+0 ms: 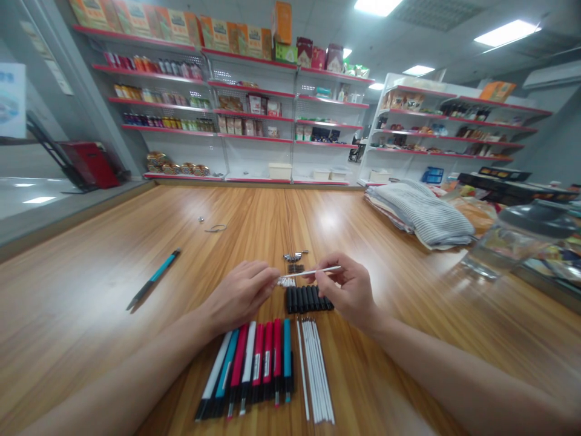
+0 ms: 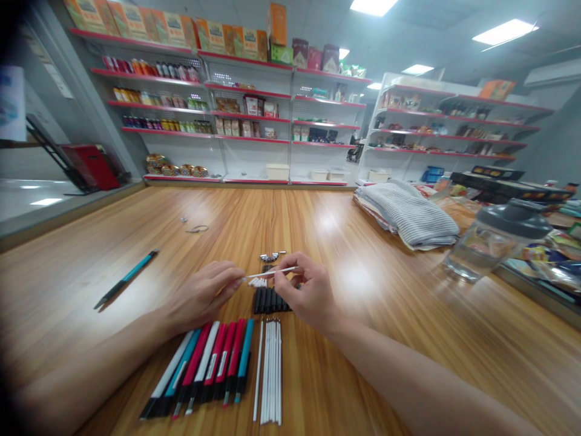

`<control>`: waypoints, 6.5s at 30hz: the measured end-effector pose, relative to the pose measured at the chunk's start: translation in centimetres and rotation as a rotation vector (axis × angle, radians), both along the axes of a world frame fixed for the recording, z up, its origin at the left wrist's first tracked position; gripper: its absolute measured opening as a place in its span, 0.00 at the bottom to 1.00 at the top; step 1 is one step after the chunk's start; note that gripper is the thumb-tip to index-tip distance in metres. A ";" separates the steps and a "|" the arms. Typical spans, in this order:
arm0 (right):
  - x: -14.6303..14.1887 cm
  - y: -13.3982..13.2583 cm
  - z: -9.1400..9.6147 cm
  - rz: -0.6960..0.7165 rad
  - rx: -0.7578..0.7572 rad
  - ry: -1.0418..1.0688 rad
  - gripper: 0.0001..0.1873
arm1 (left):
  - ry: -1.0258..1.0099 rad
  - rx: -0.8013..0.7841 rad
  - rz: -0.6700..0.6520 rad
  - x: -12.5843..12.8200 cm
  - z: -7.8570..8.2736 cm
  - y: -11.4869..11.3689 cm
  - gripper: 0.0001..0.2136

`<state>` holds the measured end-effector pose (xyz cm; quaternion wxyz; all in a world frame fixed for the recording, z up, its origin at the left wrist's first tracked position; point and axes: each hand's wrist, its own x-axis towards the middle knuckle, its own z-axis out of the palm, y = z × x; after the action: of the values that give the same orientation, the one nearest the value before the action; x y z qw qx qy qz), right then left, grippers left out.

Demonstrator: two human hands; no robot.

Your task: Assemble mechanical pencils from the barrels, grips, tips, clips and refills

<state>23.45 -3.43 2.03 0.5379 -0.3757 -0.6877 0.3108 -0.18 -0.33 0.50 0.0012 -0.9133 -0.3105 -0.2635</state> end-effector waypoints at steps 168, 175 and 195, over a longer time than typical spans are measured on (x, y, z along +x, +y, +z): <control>8.2 6.7 0.2 0.407 -0.704 -0.624 0.14 | 0.187 0.053 0.228 0.1 -0.1 -0.4 0.09; 7.4 6.3 -0.9 0.219 -0.494 -0.083 0.10 | 0.171 0.038 0.195 0.1 0.0 -0.4 0.10; 2.4 2.6 -1.2 -0.001 0.234 -0.358 0.05 | 0.177 0.050 0.174 0.5 0.2 -0.5 0.10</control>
<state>25.87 -0.85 0.85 0.4472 -0.3603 -0.8034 0.1571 0.28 -0.86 0.68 0.0742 -0.9022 -0.3807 -0.1885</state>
